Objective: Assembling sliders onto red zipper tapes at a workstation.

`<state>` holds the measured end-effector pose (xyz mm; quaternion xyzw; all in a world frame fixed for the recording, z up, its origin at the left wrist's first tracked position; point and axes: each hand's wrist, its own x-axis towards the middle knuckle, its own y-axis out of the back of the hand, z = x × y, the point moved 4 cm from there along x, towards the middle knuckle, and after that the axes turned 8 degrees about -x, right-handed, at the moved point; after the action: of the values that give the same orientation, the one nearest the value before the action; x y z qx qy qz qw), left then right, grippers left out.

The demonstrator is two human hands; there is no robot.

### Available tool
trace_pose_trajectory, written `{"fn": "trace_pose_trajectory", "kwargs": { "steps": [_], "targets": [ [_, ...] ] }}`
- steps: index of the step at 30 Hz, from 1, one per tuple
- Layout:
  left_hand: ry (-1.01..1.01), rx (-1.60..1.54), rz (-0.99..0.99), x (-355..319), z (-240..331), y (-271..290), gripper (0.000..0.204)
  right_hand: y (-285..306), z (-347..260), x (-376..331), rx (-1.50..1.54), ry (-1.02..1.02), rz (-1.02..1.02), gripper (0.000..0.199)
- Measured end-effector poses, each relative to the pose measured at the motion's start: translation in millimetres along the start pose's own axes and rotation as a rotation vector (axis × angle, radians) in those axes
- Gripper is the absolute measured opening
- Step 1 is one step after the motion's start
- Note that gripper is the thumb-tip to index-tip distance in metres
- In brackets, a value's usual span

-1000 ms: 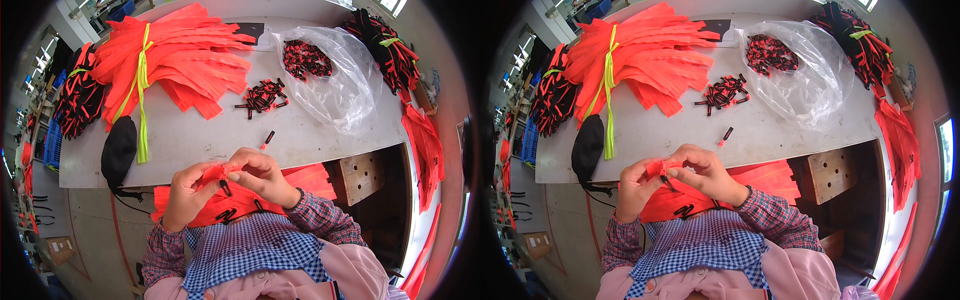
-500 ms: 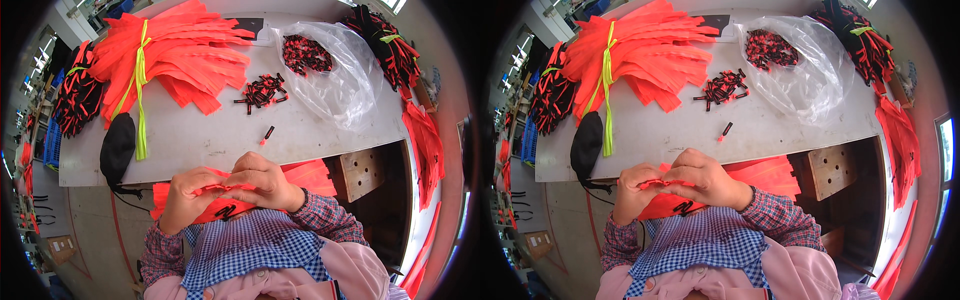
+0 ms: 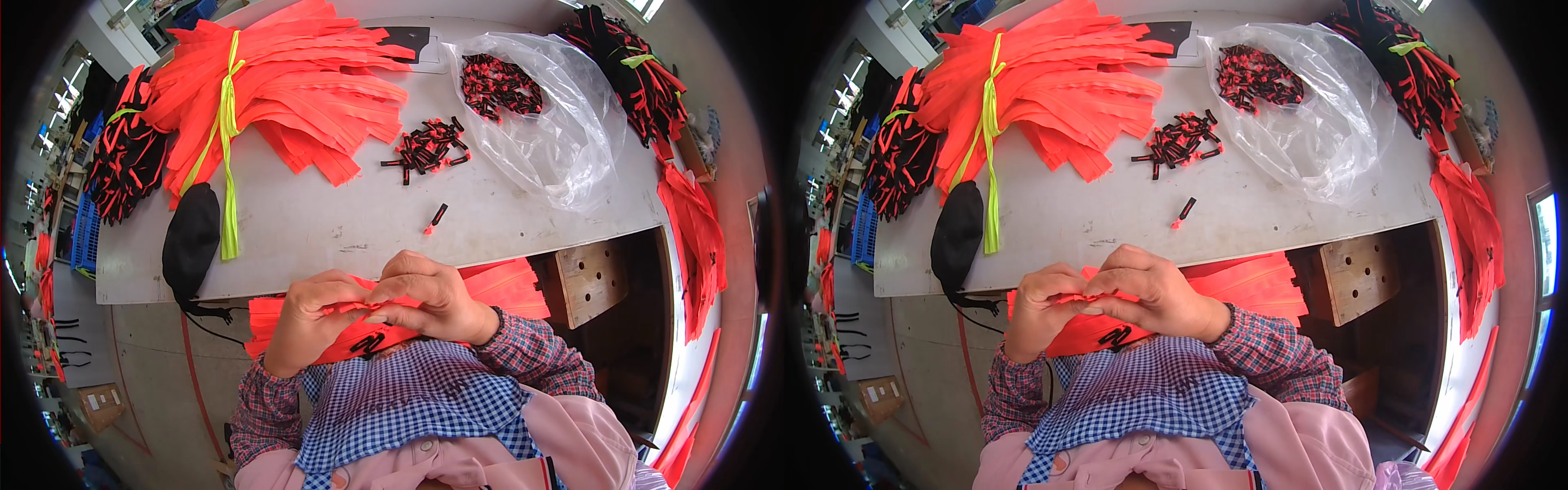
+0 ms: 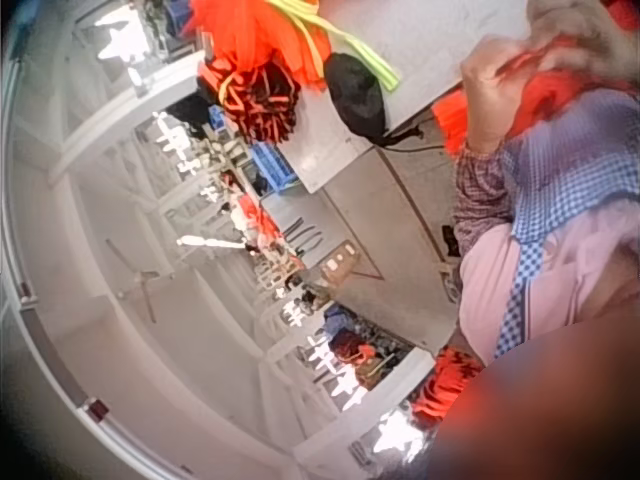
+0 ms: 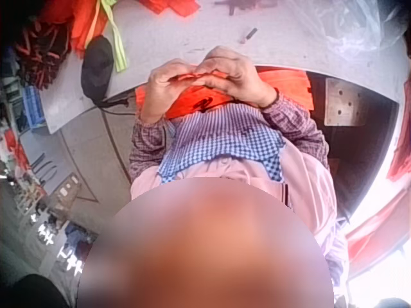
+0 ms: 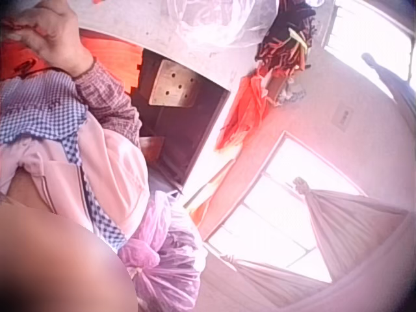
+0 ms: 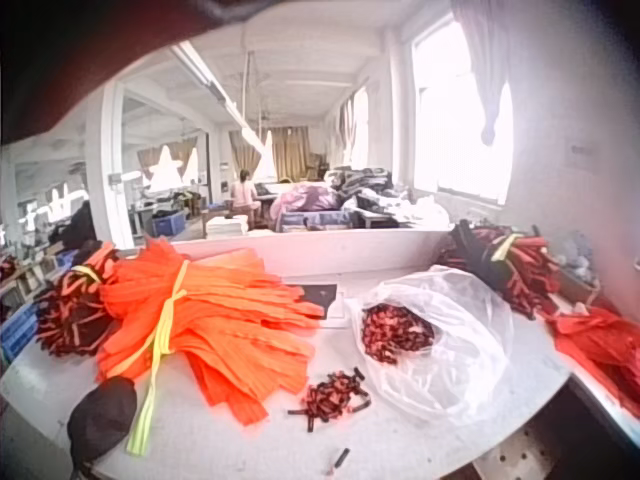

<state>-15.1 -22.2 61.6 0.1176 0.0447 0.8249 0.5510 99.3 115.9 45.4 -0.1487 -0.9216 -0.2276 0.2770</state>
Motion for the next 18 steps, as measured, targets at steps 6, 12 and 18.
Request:
{"fn": "trace_pose_trajectory", "kwargs": {
  "steps": [6, 12, 18],
  "targets": [
    [-0.005, -0.026, -0.012, 1.3, -3.2, -2.9, 0.018, 2.0, 1.5, -3.5, 0.062, -0.050, -0.042, 0.026],
    [-0.021, 0.043, 0.002, 2.5, 1.0, -4.3, 0.017, 4.0, -0.5, -2.0, -0.006, -0.017, -0.070, 0.026],
    [0.019, 0.025, 0.014, 1.5, 0.9, -7.8, 0.017, 4.6, 2.7, -3.1, 0.018, -0.010, -0.099, 0.024]
  ]
}}
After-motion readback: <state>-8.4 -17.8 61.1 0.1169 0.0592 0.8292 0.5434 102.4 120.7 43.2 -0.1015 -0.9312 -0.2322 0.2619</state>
